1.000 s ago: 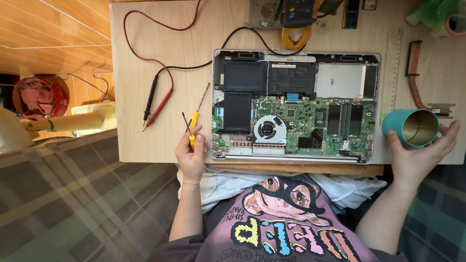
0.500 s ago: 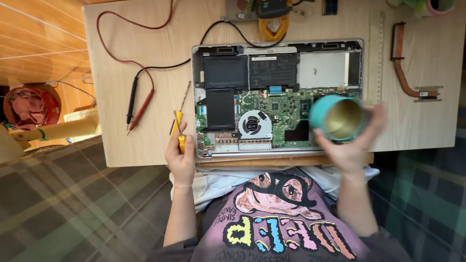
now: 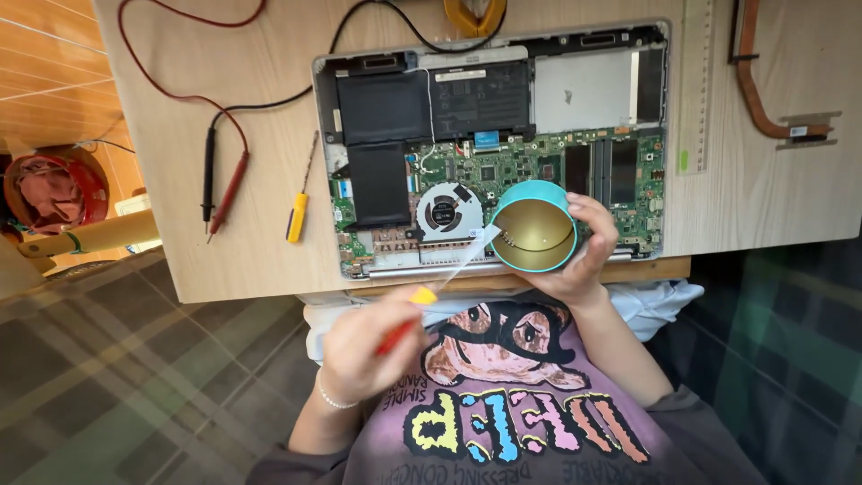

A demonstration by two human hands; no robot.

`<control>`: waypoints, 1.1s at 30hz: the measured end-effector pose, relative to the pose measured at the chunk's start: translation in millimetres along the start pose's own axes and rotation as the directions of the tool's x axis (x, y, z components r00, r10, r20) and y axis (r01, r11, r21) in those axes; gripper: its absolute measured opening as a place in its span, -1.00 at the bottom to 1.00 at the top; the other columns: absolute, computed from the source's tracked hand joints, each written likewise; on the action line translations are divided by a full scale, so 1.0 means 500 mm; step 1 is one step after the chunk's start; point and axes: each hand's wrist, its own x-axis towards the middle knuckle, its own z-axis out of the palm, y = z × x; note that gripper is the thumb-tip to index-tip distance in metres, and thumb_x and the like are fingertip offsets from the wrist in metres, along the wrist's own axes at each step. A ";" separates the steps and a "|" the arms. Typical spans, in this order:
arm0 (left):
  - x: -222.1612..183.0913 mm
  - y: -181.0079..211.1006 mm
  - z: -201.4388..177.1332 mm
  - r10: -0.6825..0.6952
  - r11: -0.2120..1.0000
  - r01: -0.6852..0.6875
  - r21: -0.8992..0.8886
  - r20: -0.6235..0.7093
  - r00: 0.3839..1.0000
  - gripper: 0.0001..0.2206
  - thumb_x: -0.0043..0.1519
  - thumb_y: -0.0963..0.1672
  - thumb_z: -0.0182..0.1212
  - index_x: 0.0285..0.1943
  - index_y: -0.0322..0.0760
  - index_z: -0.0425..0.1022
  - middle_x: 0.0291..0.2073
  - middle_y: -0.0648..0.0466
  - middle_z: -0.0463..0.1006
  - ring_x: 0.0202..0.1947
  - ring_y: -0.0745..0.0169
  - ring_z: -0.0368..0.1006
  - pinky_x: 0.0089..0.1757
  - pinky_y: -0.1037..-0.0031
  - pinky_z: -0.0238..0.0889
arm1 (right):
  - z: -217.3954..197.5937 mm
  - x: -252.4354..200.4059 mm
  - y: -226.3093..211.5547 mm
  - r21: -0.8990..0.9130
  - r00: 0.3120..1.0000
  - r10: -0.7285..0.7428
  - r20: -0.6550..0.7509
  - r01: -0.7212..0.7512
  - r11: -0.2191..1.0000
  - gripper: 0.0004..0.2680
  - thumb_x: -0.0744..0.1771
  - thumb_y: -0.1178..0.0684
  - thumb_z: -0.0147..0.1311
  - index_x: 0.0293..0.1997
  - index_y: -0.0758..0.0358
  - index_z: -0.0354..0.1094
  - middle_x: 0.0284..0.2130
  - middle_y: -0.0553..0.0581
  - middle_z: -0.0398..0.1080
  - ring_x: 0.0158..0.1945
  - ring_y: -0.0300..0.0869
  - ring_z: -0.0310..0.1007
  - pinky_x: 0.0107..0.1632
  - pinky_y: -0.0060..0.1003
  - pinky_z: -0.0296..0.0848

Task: The recorder is repairing a laptop, specifically focusing on the internal components like the fan and motherboard.

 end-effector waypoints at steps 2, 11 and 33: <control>0.016 0.007 0.005 0.143 0.990 -0.143 0.001 0.092 0.986 -0.71 0.23 -0.26 0.38 0.09 -0.38 0.45 -0.08 -0.12 0.64 -0.18 0.00 0.68 -0.17 0.40 0.54 | 0.000 -0.001 0.001 0.008 1.000 -0.005 -0.005 0.005 1.000 0.04 0.16 -0.17 0.55 0.62 -0.16 -0.52 0.16 0.24 0.07 0.19 0.12 0.25 0.20 0.10 0.44; 0.039 -0.010 0.044 0.181 0.981 -0.191 0.037 0.183 0.966 -0.68 0.16 -0.16 0.51 0.03 -0.33 0.51 -0.29 0.02 0.65 -0.41 0.14 0.57 -0.37 0.41 0.36 | 0.005 -0.014 0.011 0.066 0.999 -0.054 -0.005 0.055 0.996 0.00 0.16 -0.16 0.54 0.62 -0.16 -0.45 0.16 0.23 0.08 0.15 0.15 0.29 0.15 0.08 0.46; 0.042 -0.031 0.078 0.229 0.956 -0.260 0.137 0.204 0.952 -0.72 0.23 -0.15 0.46 0.00 -0.39 0.49 -0.44 0.05 0.52 -0.44 0.13 0.49 -0.38 0.37 0.31 | 0.003 -0.018 0.013 0.065 0.992 -0.080 0.100 0.074 0.995 -0.08 0.19 -0.14 0.56 0.60 -0.09 -0.29 0.16 0.23 0.12 0.16 0.18 0.33 0.14 0.10 0.45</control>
